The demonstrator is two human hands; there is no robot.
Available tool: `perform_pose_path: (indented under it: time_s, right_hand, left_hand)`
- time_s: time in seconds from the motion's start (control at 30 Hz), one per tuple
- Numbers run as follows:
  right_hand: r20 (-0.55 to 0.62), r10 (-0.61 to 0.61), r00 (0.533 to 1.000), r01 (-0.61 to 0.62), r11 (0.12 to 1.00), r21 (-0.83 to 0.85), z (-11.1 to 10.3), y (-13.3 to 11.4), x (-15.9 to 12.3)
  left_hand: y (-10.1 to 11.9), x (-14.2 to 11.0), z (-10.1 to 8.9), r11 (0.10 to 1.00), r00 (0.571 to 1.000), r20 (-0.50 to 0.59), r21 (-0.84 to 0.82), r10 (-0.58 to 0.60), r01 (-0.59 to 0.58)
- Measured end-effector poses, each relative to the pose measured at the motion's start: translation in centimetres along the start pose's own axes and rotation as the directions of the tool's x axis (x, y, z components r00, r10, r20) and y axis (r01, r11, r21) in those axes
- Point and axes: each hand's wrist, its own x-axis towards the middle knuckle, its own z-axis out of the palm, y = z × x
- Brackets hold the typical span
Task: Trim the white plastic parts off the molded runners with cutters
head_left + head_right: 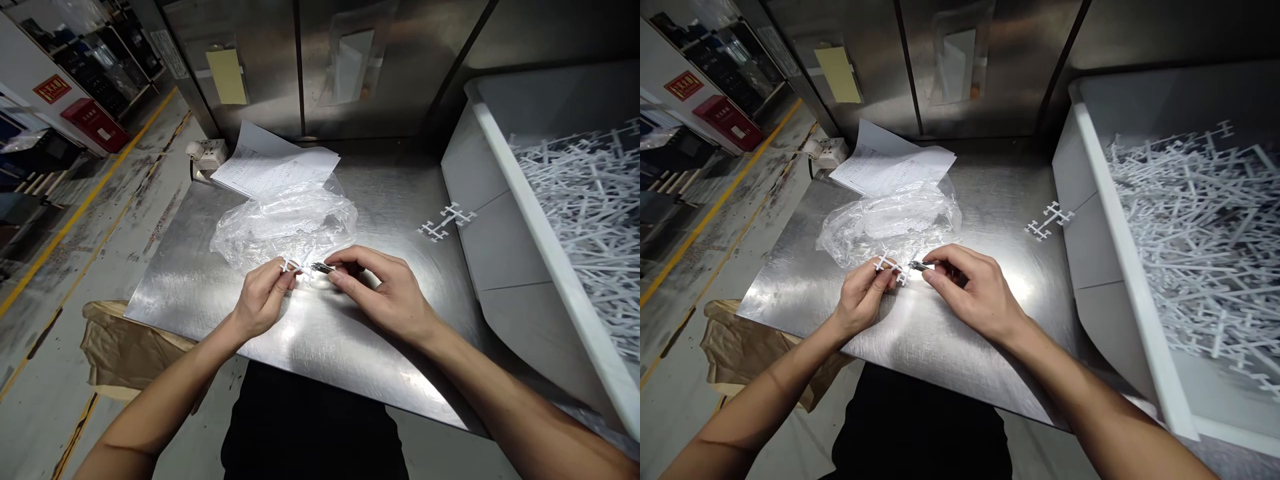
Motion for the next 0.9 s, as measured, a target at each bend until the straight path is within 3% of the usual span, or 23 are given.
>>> perform_pose_path:
  time_s: [0.5, 0.9]
  right_hand:
    - [0.017, -0.047, 0.999, 0.048, 0.995, -0.086, 0.0, -0.1, -0.2]
    - [-0.021, 0.143, 0.99, -0.142, 0.989, 0.028, 1.1, 1.0, -0.1]
  left_hand:
    - [0.3, 0.3, 0.0, 0.997, 0.996, 0.056, 0.04, 0.071, -0.073]
    - [-0.3, 0.2, 0.6, 0.992, 0.996, 0.023, 0.094, -0.087, 0.085]
